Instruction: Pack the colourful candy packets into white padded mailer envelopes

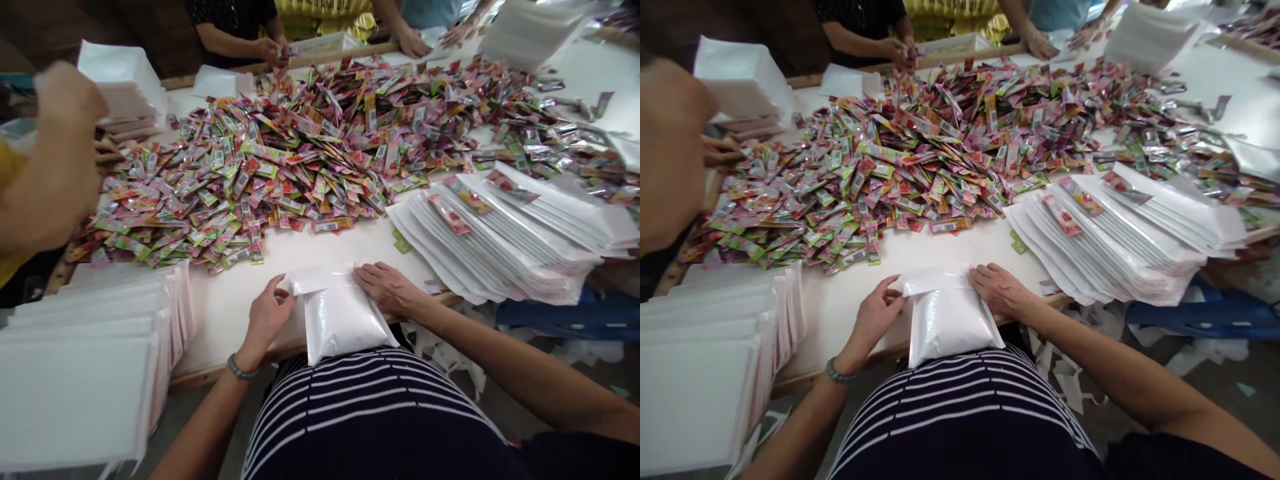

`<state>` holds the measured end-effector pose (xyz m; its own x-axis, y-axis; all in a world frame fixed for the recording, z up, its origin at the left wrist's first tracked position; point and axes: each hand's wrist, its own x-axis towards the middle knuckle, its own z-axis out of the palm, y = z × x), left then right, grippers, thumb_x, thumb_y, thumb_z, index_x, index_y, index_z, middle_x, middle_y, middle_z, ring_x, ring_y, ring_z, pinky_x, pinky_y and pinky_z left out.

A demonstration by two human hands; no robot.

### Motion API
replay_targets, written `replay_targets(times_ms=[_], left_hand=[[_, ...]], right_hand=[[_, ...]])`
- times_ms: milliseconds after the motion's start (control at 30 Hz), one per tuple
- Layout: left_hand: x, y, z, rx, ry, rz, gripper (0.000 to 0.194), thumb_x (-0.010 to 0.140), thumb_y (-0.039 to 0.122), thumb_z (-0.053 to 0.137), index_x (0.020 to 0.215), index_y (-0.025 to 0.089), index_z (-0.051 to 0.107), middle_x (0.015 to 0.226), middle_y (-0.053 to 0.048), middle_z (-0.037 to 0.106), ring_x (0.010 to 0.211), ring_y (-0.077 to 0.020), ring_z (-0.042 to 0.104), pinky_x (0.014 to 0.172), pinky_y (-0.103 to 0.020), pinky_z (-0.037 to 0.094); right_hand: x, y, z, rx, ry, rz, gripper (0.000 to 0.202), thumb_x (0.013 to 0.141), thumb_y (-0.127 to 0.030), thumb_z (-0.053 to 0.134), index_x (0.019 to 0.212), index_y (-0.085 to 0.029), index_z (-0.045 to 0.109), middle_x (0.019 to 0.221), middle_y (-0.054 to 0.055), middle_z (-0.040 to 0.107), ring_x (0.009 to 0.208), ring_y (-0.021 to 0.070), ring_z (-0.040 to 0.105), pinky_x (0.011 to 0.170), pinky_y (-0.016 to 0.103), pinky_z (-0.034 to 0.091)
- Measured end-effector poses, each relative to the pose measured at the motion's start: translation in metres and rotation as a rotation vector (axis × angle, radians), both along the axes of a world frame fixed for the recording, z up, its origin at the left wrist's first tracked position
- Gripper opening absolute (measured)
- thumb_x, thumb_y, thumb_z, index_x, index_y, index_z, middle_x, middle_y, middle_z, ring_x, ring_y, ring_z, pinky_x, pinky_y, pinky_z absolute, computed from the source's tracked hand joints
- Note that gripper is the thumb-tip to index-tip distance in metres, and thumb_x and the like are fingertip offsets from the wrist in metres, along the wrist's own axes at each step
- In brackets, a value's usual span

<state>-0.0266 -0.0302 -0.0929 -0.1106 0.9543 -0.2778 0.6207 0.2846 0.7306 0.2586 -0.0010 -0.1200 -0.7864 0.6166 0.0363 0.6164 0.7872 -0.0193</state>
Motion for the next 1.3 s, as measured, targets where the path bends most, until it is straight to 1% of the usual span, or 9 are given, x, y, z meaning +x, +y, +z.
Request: replay_targets(times_ms=[133,267,333,533,767,967,1100,1200,1300], left_hand=[[0.012,-0.016,0.0,-0.257,-0.487,0.193,0.029,0.073,0.035,0.062,0.091,0.013,0.065,0.063,-0.002,0.064,0.052,-0.0138,0.058,0.05,-0.023,0.044],[0.02,-0.025,-0.003,-0.265,-0.508,0.194,0.013,0.067,0.027,0.063,0.064,0.015,0.062,0.053,0.002,0.059,0.05,-0.0113,0.055,0.05,-0.021,0.044],[0.021,-0.027,-0.005,-0.303,-0.529,0.236,0.012,0.068,0.025,0.062,0.062,0.015,0.061,0.051,0.002,0.058,0.047,-0.0105,0.053,0.048,-0.021,0.042],[0.018,-0.031,-0.015,-0.424,-0.624,0.345,0.008,0.071,0.02,0.055,0.065,0.016,0.058,0.05,0.003,0.057,0.047,-0.0117,0.054,0.053,-0.025,0.048],[0.015,-0.034,-0.019,-0.391,-0.594,0.276,0.007,0.07,0.022,0.056,0.065,0.017,0.056,0.053,0.003,0.056,0.05,-0.0117,0.055,0.054,-0.024,0.047],[0.015,-0.032,-0.019,-0.288,-0.508,0.168,0.016,0.071,0.034,0.055,0.073,0.019,0.058,0.061,-0.001,0.062,0.058,-0.0166,0.06,0.062,-0.031,0.051],[0.011,-0.033,-0.015,-0.077,-0.249,0.066,0.03,0.07,0.048,0.051,0.072,0.02,0.061,0.073,-0.005,0.068,0.075,-0.0231,0.063,0.075,-0.037,0.051],[0.0,-0.027,-0.015,-0.026,-0.181,0.052,0.035,0.068,0.053,0.05,0.073,0.021,0.062,0.08,-0.007,0.071,0.081,-0.0262,0.065,0.082,-0.039,0.052],[-0.01,-0.012,-0.023,-0.072,-0.229,0.013,0.033,0.064,0.055,0.059,0.074,0.023,0.062,0.079,-0.003,0.074,0.079,-0.0257,0.068,0.076,-0.035,0.055]], right_hand=[[0.006,-0.001,0.017,-0.016,0.005,-0.023,0.031,0.085,-0.008,0.051,0.112,-0.013,0.064,0.116,0.014,0.066,0.099,0.0253,0.059,0.085,0.038,0.044],[-0.025,0.004,0.045,0.057,0.295,-0.151,0.038,0.087,-0.005,0.042,0.117,-0.013,0.063,0.117,0.012,0.067,0.106,0.0228,0.061,0.094,0.038,0.046],[-0.054,0.004,0.05,-0.02,0.383,-0.079,0.04,0.091,-0.011,0.04,0.125,-0.014,0.06,0.125,0.011,0.065,0.115,0.0214,0.059,0.099,0.037,0.047],[-0.105,-0.007,0.033,-0.285,0.16,0.168,0.047,0.097,-0.046,0.043,0.125,-0.013,0.06,0.134,0.013,0.058,0.129,0.0247,0.049,0.112,0.044,0.034],[-0.101,-0.004,0.033,-0.371,0.129,0.211,0.049,0.098,-0.052,0.037,0.129,-0.022,0.058,0.141,0.008,0.053,0.141,0.0255,0.033,0.116,0.052,0.016],[-0.071,0.006,0.016,-0.622,0.321,0.207,0.058,0.101,-0.053,0.018,0.148,-0.023,0.035,0.156,0.003,0.031,0.149,0.0187,0.006,0.118,0.05,-0.007],[-0.072,0.025,0.023,-0.682,0.384,-0.046,0.057,0.102,-0.047,0.013,0.151,-0.023,0.03,0.158,0.005,0.026,0.147,0.0185,0.015,0.118,0.045,0.015],[-0.074,0.053,0.039,-0.659,0.276,-0.361,0.064,0.092,-0.052,0.049,0.146,-0.019,0.039,0.145,0.014,0.047,0.135,0.0268,0.04,0.106,0.042,0.036],[-0.063,0.077,0.058,-0.855,0.204,-0.446,0.065,0.071,-0.055,0.072,0.124,-0.018,0.062,0.11,0.009,0.068,0.101,0.0239,0.062,0.081,0.031,0.048]])
